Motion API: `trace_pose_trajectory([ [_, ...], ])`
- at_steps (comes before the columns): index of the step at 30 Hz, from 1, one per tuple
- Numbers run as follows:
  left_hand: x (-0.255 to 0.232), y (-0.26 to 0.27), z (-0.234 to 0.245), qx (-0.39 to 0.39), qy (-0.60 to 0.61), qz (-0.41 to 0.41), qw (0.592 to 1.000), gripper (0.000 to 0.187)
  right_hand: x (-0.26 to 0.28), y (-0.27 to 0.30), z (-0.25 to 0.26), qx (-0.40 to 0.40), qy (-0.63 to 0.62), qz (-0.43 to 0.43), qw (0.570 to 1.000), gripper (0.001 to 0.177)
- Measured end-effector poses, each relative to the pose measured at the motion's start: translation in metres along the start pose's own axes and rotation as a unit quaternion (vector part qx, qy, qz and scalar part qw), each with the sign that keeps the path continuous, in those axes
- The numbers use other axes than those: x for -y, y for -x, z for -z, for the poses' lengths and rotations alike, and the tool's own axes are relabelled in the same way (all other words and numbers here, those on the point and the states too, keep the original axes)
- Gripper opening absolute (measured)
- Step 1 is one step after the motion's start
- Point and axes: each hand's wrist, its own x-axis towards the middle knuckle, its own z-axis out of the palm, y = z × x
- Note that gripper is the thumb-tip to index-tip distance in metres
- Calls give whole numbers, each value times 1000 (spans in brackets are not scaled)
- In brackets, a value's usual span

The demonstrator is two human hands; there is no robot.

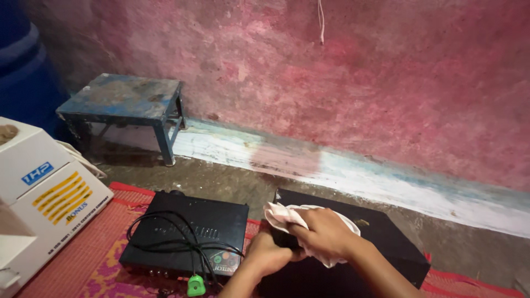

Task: The person wipes the exterior surfaces of a black electronic device, likely a speaker or amplifier, using a white cloth. They systematically clean the top, sides, and front of the device while sitting on a mat on the floor.

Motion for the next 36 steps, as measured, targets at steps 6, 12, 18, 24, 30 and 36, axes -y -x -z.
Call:
trace_pose_trajectory([
  [6, -16, -1, 6, 83, -124, 126, 981, 50, -39, -42, -17, 4, 7, -91, 996, 45],
  [12, -20, 6, 7, 52, -25, 109, 992, 58, -126, -58, -23, 2, 37, -204, 978, 53],
  [18, -24, 5, 8, 58, -44, 124, 990, 60, -238, 6, -2, -28, 92, -316, 944, 62],
  [24, -26, 4, 8, 51, -54, 105, 992, 60, -219, 0, -1, -21, 96, -353, 930, 69],
  [30, -17, 1, 3, 80, -9, 115, 990, 48, -99, -65, -40, -43, 55, -160, 985, 55],
  [36, -18, 1, 2, 71, -3, 75, 995, 49, -110, -39, -24, -20, -48, -306, 951, 60],
])
